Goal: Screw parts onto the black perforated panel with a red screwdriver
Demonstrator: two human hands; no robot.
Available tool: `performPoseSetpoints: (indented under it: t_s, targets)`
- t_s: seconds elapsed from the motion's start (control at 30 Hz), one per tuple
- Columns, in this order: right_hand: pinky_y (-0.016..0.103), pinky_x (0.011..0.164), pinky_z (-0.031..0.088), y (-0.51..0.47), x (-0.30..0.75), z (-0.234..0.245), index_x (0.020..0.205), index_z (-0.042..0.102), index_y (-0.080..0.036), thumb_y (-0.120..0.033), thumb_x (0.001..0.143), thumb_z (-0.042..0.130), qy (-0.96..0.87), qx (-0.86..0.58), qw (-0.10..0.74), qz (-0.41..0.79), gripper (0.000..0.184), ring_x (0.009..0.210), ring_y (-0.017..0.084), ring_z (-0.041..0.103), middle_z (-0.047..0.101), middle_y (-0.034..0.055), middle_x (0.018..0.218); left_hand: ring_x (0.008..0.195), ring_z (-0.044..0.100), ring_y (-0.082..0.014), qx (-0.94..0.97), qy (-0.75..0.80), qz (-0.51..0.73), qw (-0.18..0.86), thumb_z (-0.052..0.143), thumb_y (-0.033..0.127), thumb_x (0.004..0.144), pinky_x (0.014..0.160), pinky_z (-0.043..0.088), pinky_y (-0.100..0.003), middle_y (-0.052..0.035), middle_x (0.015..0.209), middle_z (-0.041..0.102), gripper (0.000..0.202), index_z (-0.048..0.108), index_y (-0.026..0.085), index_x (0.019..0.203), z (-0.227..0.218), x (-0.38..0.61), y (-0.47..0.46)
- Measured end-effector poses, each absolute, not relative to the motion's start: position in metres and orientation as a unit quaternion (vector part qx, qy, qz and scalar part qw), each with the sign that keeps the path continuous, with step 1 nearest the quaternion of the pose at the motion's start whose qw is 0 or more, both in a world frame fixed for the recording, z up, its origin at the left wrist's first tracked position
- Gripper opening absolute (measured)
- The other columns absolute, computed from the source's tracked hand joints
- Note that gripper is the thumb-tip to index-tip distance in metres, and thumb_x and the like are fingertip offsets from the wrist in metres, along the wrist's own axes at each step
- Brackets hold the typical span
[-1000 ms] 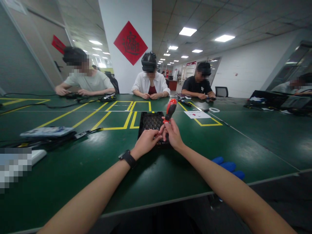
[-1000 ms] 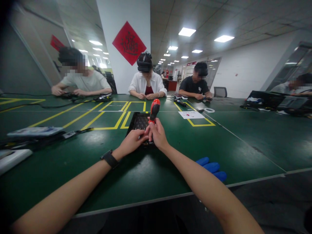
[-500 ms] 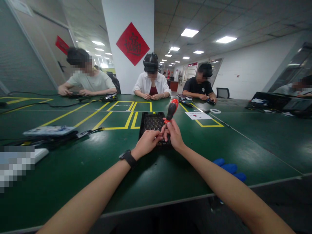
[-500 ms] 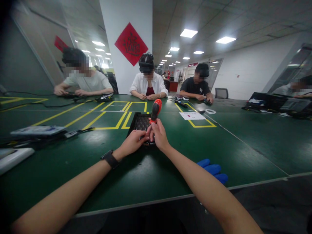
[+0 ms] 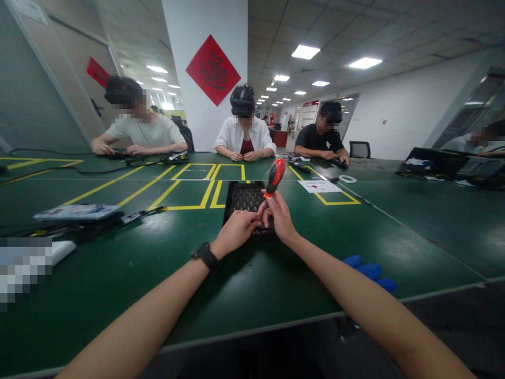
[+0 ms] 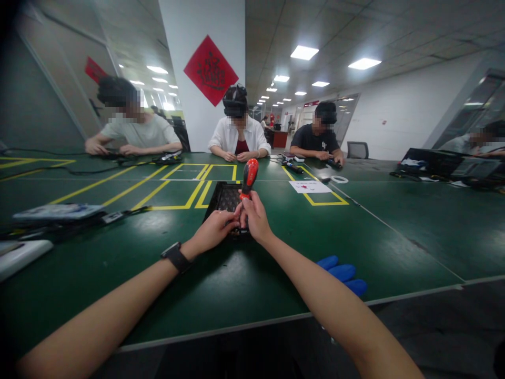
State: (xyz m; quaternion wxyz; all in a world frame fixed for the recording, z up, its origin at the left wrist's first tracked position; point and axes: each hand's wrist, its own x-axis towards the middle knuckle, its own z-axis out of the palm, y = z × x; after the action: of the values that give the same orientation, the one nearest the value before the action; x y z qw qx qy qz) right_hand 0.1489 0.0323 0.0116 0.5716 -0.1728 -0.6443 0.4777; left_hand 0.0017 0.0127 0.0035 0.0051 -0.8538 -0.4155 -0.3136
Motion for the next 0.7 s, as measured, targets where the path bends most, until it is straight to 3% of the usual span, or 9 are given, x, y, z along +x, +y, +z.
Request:
performPoseSetpoints:
  t_s: [0.23,0.53,0.7]
  targets:
    - [0.016,0.035,0.032,0.029,0.1484,0.0143,0.113,0.04,-0.021,-0.04,0.089,0.039,-0.642,-0.177,0.582,0.466,0.031,0.035,0.003,0.044,0.055,-0.0053,0.066,0.068,0.055,-0.0147,-0.828,-0.453,-0.329,-0.011,0.06,0.035,0.077,0.061,0.035,-0.025,-0.001,0.071,0.062,0.018,0.058,0.017,0.075,0.0036,0.0025,0.0148]
    - [0.015,0.035,0.031,0.0297,0.1483,0.0128,0.114,0.041,-0.022,-0.041,0.089,0.038,-0.64,-0.185,0.588,0.459,0.032,0.035,0.003,0.041,0.057,-0.0046,0.068,0.074,0.056,-0.0147,-0.853,-0.418,-0.311,-0.012,0.049,0.024,0.085,0.069,0.037,-0.025,-0.0026,0.075,0.063,0.016,0.063,0.019,0.082,0.0012,0.001,0.0155]
    - [0.015,0.035,0.03,0.0275,0.1472,0.0136,0.114,0.041,-0.022,-0.041,0.088,0.04,-0.644,-0.187,0.588,0.451,0.032,0.034,0.002,0.04,0.056,-0.0052,0.066,0.07,0.056,-0.0145,-0.833,-0.441,-0.335,-0.017,0.056,0.031,0.08,0.064,0.037,-0.024,-0.0018,0.073,0.063,0.014,0.061,0.018,0.079,0.0024,0.0021,0.0147]
